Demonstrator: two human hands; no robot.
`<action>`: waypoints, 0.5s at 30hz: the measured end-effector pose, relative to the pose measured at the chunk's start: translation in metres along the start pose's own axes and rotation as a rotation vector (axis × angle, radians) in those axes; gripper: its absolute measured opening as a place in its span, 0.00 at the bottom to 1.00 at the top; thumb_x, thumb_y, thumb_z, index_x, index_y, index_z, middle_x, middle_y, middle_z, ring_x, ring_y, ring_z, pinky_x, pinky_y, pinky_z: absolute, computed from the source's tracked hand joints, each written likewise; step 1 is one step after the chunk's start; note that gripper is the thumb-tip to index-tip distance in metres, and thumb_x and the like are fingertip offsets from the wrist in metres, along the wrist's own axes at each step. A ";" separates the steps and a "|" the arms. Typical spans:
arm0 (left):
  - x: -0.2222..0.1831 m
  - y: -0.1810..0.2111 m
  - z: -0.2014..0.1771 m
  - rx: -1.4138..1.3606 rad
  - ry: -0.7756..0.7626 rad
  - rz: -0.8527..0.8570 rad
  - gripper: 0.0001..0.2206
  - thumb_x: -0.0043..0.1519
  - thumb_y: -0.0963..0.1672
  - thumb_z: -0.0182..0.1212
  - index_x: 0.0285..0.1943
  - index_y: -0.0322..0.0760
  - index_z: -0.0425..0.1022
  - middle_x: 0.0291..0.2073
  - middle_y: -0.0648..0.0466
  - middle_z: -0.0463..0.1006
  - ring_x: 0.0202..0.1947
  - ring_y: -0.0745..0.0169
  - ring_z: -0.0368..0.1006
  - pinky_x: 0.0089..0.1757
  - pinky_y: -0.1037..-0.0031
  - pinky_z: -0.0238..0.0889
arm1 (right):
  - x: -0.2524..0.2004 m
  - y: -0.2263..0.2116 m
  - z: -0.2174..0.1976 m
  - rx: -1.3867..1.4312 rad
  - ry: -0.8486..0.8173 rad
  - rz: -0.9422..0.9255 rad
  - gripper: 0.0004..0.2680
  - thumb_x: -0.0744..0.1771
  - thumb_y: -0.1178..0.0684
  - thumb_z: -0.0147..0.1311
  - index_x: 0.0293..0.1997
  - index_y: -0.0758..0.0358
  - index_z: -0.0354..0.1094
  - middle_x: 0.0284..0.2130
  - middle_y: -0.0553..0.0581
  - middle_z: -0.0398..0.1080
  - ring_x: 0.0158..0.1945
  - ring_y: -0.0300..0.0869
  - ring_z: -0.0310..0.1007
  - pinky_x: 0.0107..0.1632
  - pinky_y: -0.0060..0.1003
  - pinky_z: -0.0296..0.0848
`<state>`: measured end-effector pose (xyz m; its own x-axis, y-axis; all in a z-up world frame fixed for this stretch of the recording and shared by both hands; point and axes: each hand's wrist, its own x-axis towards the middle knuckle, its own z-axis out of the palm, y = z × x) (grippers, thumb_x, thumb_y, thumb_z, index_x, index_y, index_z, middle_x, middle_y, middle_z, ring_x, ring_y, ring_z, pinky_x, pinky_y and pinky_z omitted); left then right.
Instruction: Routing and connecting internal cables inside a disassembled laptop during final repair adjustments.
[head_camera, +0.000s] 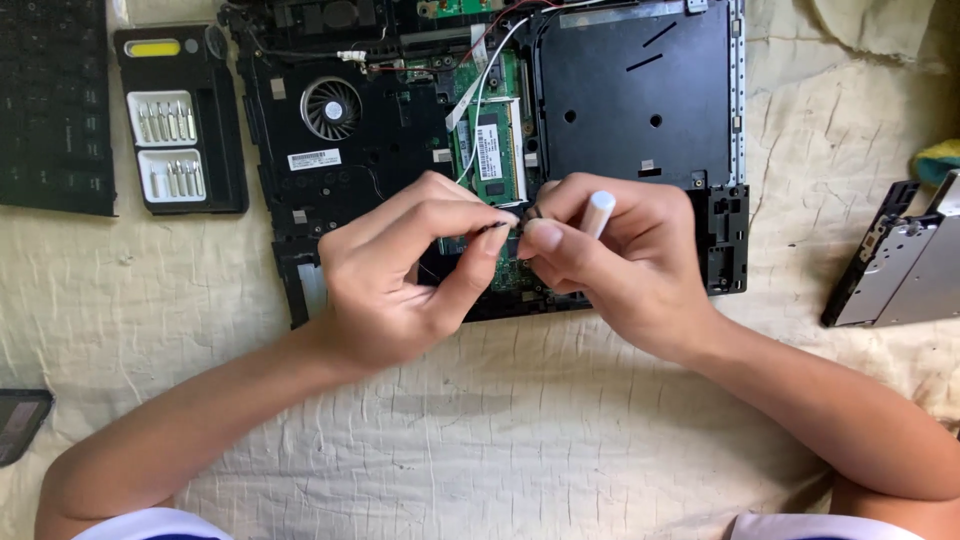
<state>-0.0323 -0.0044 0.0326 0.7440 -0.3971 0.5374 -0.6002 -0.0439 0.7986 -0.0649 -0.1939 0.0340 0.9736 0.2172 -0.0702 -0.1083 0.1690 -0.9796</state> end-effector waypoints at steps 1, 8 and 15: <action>-0.002 0.001 0.002 -0.002 -0.002 -0.001 0.06 0.66 0.35 0.54 0.40 0.17 0.73 0.30 0.38 0.76 0.30 0.47 0.74 0.36 0.68 0.69 | 0.001 -0.002 -0.001 0.001 0.003 0.001 0.07 0.70 0.57 0.51 0.34 0.70 0.67 0.19 0.54 0.59 0.23 0.37 0.54 0.26 0.29 0.55; -0.002 0.009 0.003 -0.157 0.077 -0.231 0.07 0.66 0.36 0.54 0.38 0.19 0.73 0.27 0.42 0.76 0.29 0.53 0.73 0.35 0.72 0.69 | 0.010 -0.004 -0.009 -0.430 -0.092 -0.186 0.07 0.71 0.60 0.50 0.32 0.67 0.63 0.22 0.52 0.59 0.25 0.37 0.52 0.31 0.31 0.53; 0.017 0.014 -0.024 -0.042 0.099 -0.058 0.05 0.65 0.35 0.55 0.39 0.16 0.72 0.30 0.36 0.79 0.31 0.47 0.79 0.35 0.69 0.73 | 0.011 -0.020 -0.012 -0.518 -0.110 -0.332 0.08 0.70 0.62 0.50 0.30 0.72 0.64 0.22 0.58 0.65 0.23 0.40 0.58 0.28 0.31 0.53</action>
<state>-0.0214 0.0098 0.0597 0.8037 -0.3023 0.5125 -0.5441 -0.0249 0.8387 -0.0491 -0.2064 0.0508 0.9092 0.3353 0.2468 0.3351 -0.2379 -0.9116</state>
